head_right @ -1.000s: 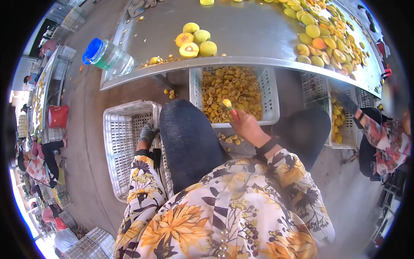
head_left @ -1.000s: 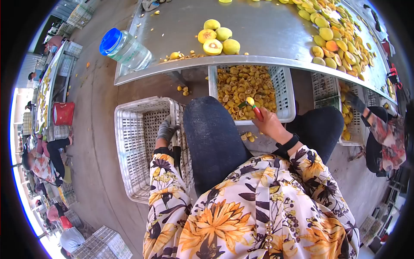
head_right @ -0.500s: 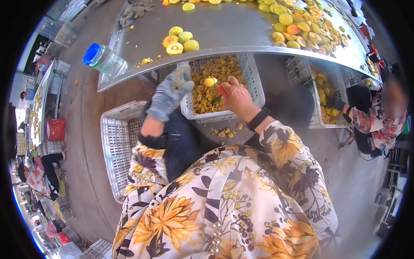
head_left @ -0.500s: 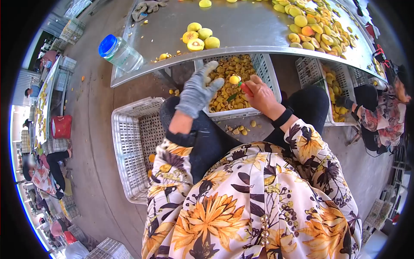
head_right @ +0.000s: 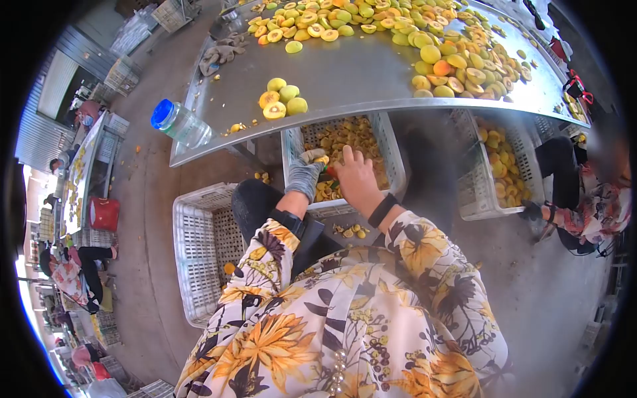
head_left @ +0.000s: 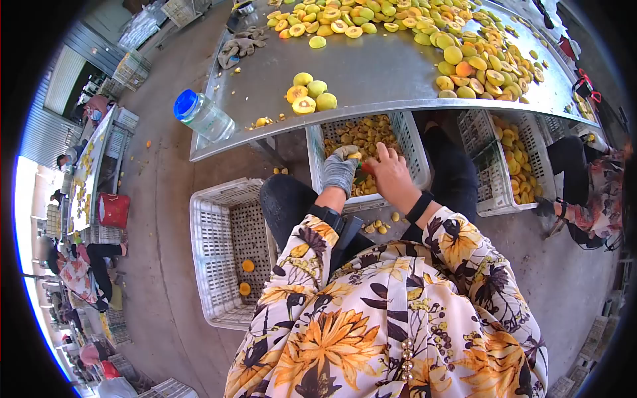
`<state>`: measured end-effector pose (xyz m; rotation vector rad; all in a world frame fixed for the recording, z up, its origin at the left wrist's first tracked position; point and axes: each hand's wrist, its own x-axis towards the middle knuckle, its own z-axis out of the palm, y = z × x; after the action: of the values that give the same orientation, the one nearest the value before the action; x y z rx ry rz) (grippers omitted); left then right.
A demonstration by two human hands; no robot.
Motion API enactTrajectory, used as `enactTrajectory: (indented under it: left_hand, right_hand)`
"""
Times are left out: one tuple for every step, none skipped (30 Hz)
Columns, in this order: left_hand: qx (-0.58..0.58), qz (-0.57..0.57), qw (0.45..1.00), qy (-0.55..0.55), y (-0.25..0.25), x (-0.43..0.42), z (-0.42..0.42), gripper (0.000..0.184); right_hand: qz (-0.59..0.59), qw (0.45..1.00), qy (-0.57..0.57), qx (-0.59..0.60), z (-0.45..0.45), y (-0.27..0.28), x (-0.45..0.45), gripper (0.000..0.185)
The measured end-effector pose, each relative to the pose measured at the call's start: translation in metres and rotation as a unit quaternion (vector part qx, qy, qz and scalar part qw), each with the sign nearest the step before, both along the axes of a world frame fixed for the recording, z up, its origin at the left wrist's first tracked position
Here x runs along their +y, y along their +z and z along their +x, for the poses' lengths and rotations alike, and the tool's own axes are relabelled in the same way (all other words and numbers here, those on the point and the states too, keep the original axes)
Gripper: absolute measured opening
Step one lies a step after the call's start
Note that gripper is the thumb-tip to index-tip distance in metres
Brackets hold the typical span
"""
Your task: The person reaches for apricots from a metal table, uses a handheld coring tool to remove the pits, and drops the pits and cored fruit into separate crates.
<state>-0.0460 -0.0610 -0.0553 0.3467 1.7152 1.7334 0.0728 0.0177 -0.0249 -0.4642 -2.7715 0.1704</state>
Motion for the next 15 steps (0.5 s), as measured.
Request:
enactTrajectory:
  left_hand:
    - [0.041, -0.092, 0.995, 0.019, 0.001, 0.001, 0.000, 0.027]
    - [0.276, -0.218, 0.936, -0.010, -0.009, -0.001, -0.007, 0.028]
    - [0.282, -0.221, 0.934, -0.009, -0.014, -0.003, -0.012, 0.028]
    - [0.368, -0.200, 0.908, 0.019, -0.008, -0.007, -0.011, 0.029]
    - [0.450, -0.176, 0.874, 0.045, 0.010, -0.010, -0.008, 0.030]
    - [0.426, -0.156, 0.890, 0.034, 0.030, -0.014, -0.010, 0.029]
    - [0.529, -0.147, 0.833, 0.062, 0.047, -0.015, -0.019, 0.031]
    - [0.542, -0.159, 0.822, 0.072, 0.060, -0.015, -0.033, 0.031]
    - [0.555, -0.169, 0.810, 0.082, 0.072, -0.015, -0.048, 0.032]
    - [0.571, -0.171, 0.798, 0.083, 0.073, -0.014, -0.069, 0.035]
    - [0.589, -0.169, 0.785, 0.085, 0.072, -0.010, -0.092, 0.037]
    - [0.592, -0.244, 0.763, 0.081, 0.075, -0.006, -0.108, 0.042]
    - [0.578, -0.305, 0.754, 0.065, 0.078, -0.001, -0.122, 0.046]
    - [0.572, -0.358, 0.735, 0.062, 0.075, 0.005, -0.134, 0.050]
    - [0.563, -0.411, 0.714, 0.058, 0.069, 0.010, -0.144, 0.053]
  right_hand:
    - [0.029, 1.000, 0.005, 0.006, -0.001, -0.004, 0.001, 0.016]
    - [0.021, 0.999, 0.009, 0.037, -0.002, -0.010, 0.003, 0.014]
    - [0.018, 0.999, 0.009, 0.043, -0.002, -0.016, 0.006, 0.014]
    - [-0.075, 0.997, -0.020, 0.029, 0.000, -0.023, 0.010, 0.016]
    - [-0.167, 0.985, -0.048, 0.013, 0.002, -0.035, 0.015, 0.018]
    - [-0.230, 0.969, -0.018, 0.083, 0.008, -0.051, 0.024, 0.018]
    - [-0.230, 0.969, -0.017, 0.090, 0.012, -0.059, 0.031, 0.018]
    - [-0.232, 0.969, -0.013, 0.088, 0.016, -0.063, 0.035, 0.016]
    - [-0.232, 0.969, -0.009, 0.086, 0.020, -0.068, 0.038, 0.016]
    - [-0.248, 0.965, -0.014, 0.084, 0.021, -0.076, 0.039, 0.017]
    - [-0.259, 0.962, -0.020, 0.085, 0.021, -0.080, 0.042, 0.019]
    - [-0.269, 0.960, -0.008, 0.078, 0.020, -0.079, 0.045, 0.020]
    - [-0.281, 0.957, 0.004, 0.069, 0.023, -0.079, 0.045, 0.021]
    - [-0.281, 0.956, 0.008, 0.081, 0.023, -0.078, 0.044, 0.022]
    - [-0.282, 0.955, 0.010, 0.093, 0.023, -0.076, 0.044, 0.023]
